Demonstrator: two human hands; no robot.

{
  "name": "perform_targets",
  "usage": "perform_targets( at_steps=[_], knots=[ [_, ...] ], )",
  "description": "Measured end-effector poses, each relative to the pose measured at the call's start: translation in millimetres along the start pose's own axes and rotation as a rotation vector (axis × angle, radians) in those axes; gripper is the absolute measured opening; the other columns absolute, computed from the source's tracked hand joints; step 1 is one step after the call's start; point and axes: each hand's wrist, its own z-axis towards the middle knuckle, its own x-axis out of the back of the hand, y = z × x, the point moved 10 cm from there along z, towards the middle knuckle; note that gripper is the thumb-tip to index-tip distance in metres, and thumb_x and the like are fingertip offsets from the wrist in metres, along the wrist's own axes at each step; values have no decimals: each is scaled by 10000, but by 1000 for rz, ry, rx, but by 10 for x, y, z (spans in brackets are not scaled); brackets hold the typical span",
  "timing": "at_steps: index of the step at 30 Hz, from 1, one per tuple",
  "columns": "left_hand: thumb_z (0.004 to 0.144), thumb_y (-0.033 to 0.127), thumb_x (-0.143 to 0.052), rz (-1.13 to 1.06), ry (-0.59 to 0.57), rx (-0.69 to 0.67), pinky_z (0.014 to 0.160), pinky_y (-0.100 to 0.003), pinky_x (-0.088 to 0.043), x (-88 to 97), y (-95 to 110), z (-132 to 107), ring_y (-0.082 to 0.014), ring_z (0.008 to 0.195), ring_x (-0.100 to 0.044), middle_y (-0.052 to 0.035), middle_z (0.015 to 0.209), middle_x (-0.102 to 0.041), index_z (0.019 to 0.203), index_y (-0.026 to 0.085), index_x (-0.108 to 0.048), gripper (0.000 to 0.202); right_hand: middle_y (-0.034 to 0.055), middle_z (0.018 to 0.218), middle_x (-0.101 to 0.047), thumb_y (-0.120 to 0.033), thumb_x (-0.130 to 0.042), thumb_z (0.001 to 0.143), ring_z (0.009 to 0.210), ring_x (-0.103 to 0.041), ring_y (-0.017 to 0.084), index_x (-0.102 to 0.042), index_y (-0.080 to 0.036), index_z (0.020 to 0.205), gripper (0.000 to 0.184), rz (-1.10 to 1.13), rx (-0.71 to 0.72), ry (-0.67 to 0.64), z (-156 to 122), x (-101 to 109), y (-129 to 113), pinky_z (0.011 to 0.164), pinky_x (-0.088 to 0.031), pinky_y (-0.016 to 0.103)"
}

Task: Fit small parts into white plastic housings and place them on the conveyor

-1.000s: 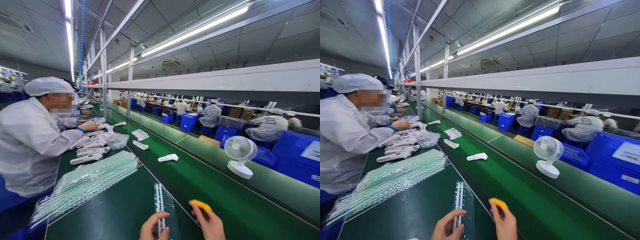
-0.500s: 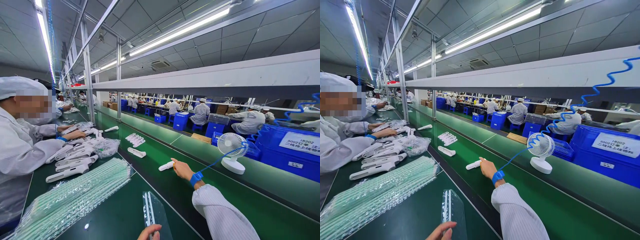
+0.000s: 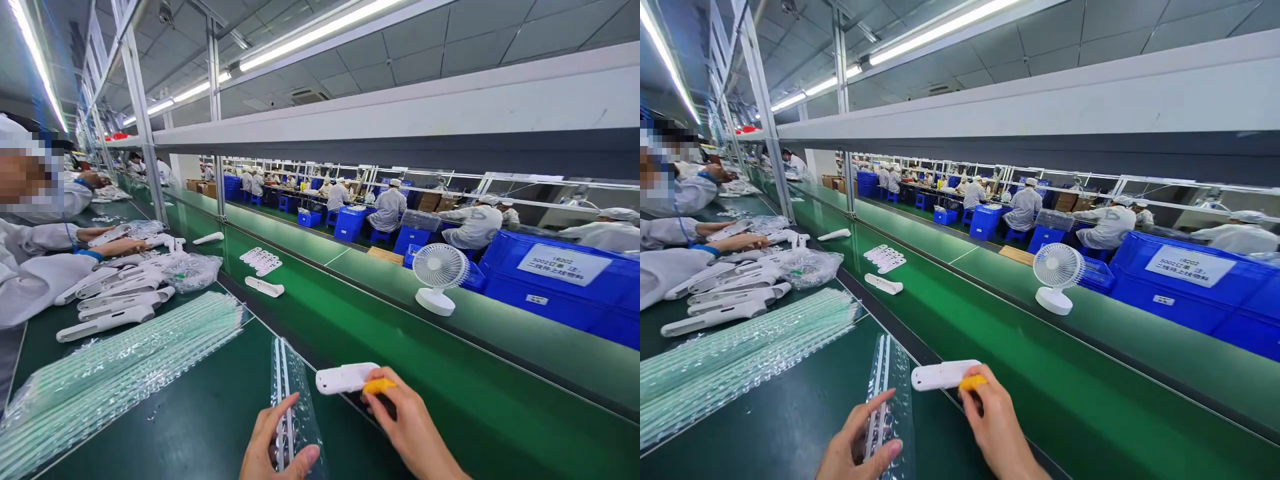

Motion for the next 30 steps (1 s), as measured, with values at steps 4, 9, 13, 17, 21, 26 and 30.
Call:
perform_targets(
  at_steps=[4, 9, 13, 17, 21, 26, 30],
  knots=[
    [617, 430, -695, 109, -214, -3, 693, -262, -464, -206, 69, -93, -226, 859, -573, -66, 976, -550, 1064, 202, -641, 505, 66, 803, -577, -315, -390, 870, 576, -592, 126, -564, -210, 700, 266, 137, 15, 115, -439, 11, -210, 477, -490, 178],
    [711, 424, -622, 146, -308, 23, 759, -304, -452, -264, 82, -142, -252, 923, -557, -61, 979, -543, 977, 224, -666, 335, 71, 838, -578, -356, -331, 899, 531, -566, 106, -568, -206, 756, 315, 145, -39, 207, -704, -128, -239, 453, -486, 169],
    [717, 412, -626, 134, -363, -6, 771, -295, -451, -299, 132, -159, -254, 954, -547, -63, 997, -541, 976, 225, -659, 320, 68, 846, -608, -289, -369, 891, 678, -624, 125, -567, -201, 738, 266, 137, 27, 214, -762, 15, -367, 626, -523, 183],
    [691, 412, -663, 134, -406, -15, 779, -276, -442, -321, 178, -175, -248, 978, -531, -55, 1025, -535, 967, 249, -668, 322, 111, 1078, -602, -204, -442, 845, 869, -632, 177, -617, -184, 804, 180, -22, -48, 101, -714, 237, -267, 759, -526, 274],
    [663, 428, -682, 190, -421, -13, 809, -278, -426, -331, 190, -192, -254, 1004, -514, -50, 1058, -521, 952, 273, -680, 328, 99, 1195, -561, -158, -510, 790, 1086, -530, 253, -644, -194, 772, 140, -163, -147, -72, -684, 187, -40, 879, -465, 439],
    [652, 434, -682, 226, -415, -16, 857, -286, -414, -326, 208, -221, -274, 1072, -471, -53, 1075, -507, 936, 283, -685, 321, 86, 1228, -544, -79, -473, 788, 1148, -474, 251, -651, -186, 833, 212, -218, -149, -248, -676, 17, -38, 928, -421, 458],
    [654, 444, -674, 234, -420, -19, 904, -312, -386, -338, 261, -249, -277, 1076, -465, -53, 1076, -507, 918, 292, -688, 306, 54, 1294, -492, 9, -406, 763, 1211, -404, 248, -643, -199, 913, 349, -323, -44, -366, -678, -36, -175, 966, -383, 458]
  ],
)
